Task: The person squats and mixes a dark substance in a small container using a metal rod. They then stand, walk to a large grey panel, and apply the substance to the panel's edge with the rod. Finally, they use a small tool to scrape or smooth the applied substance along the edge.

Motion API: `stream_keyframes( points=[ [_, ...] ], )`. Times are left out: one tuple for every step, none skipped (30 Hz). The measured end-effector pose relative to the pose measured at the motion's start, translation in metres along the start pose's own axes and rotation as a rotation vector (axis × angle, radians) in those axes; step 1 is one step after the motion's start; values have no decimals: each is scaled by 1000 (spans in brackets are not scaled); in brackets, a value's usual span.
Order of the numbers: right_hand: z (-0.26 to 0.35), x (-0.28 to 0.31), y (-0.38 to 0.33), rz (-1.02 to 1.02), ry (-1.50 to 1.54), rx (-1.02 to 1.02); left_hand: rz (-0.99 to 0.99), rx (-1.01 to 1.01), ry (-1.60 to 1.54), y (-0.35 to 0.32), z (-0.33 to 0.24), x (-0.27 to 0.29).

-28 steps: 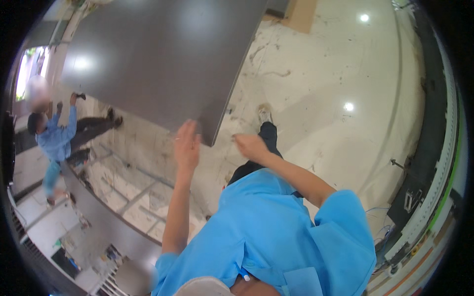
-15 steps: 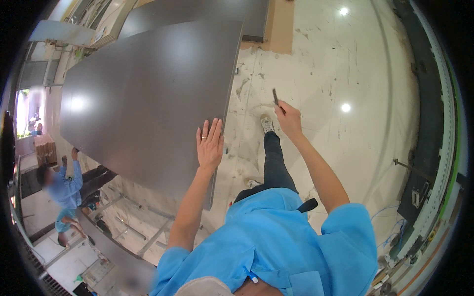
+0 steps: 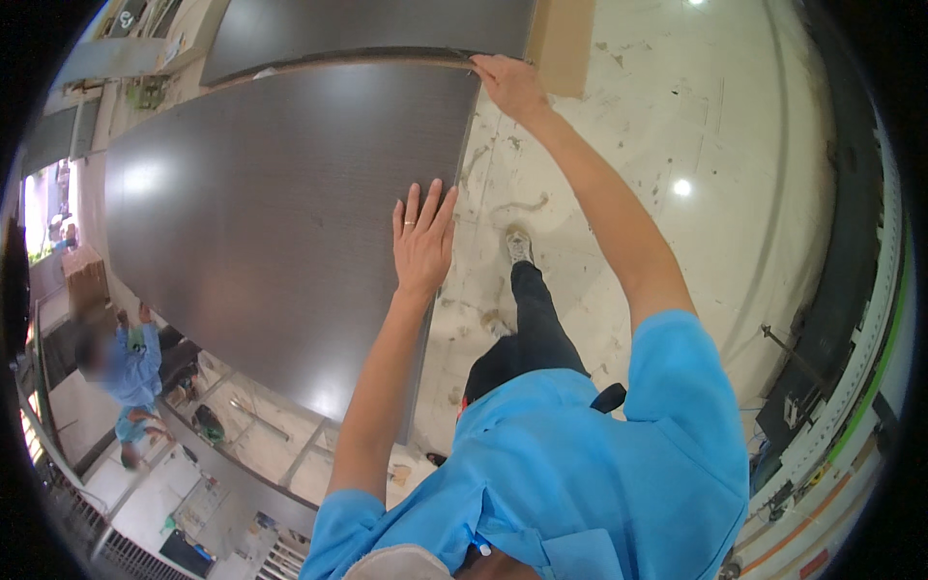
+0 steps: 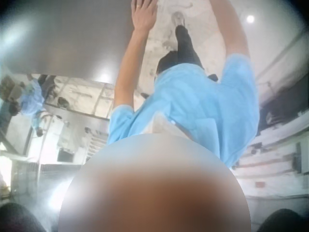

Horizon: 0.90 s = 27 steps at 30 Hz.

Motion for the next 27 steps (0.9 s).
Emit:
stream_keyframes(
  points=[
    [-3,0,0,37,20,-4,54,20,-8,-13,2,0],
    [-7,-2,-1,109,17,-80,60,26,-2,-31,3,3],
    [-5,2,-2,72,22,4,92,43,5,-53,5,5],
    [-6,3,-3,79,5,16,137,69,11,-77,7,6],
    [-7,1,-5,121,-13,-27,132,99,14,-103,11,9],
    [-4,2,-6,111,17,43,141,138,17,-132,16,13],
    [-2,1,-8,123,44,61,145,174,24,-161,22,17],
    [0,0,-11,156,72,37,146,217,43,-191,29,21],
    [6,0,-15,148,55,110,150,254,61,-221,35,26],
    [12,-1,-22,159,37,145,88,251,55,-247,40,33],
    [16,-2,-29,183,-1,123,137,328,74,-272,47,33],
    [25,-2,-39,185,20,180,124,369,70,-295,51,37],
    [34,-3,-52,199,20,177,46,358,47,-313,55,42],
    [44,-4,-66,211,19,175,91,431,65,-329,60,41],
    [57,-5,-82,219,36,181,75,456,63,-343,62,43],
    [72,-7,-102,228,53,185,36,458,51,-355,63,46],
    [86,-8,-121,249,59,182,12,464,54,-363,64,47],
    [103,-9,-141,224,74,225,35,501,47,-371,66,47],
    [122,-8,-163,195,91,260,29,509,26,-377,66,49],
    [139,-10,-185,233,77,283,4,509,-6,-381,67,51],
    [159,-9,-207,220,79,315,8,535,-12,-385,68,53],
    [177,-11,-229,302,29,315,-7,555,-28,-389,70,56],
    [196,-10,-251,343,-22,323,-23,574,-43,-392,71,59],
    [216,-10,-271,383,52,314,-42,573,-47,-394,72,62],
    [235,-9,-290,406,114,309,-57,574,-50,-395,72,66],
    [253,-9,-309,447,128,295,-86,563,-57,-396,72,70],
    [269,-9,-323,476,133,290,-86,572,-46,-396,73,72]
  ],
)
Point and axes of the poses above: each hand's wrist, its own y-axis towards the middle knuckle, its own x-axis out of the back of the hand, z = x × y, the point moved 4 cm from there along y, towards the middle knuckle
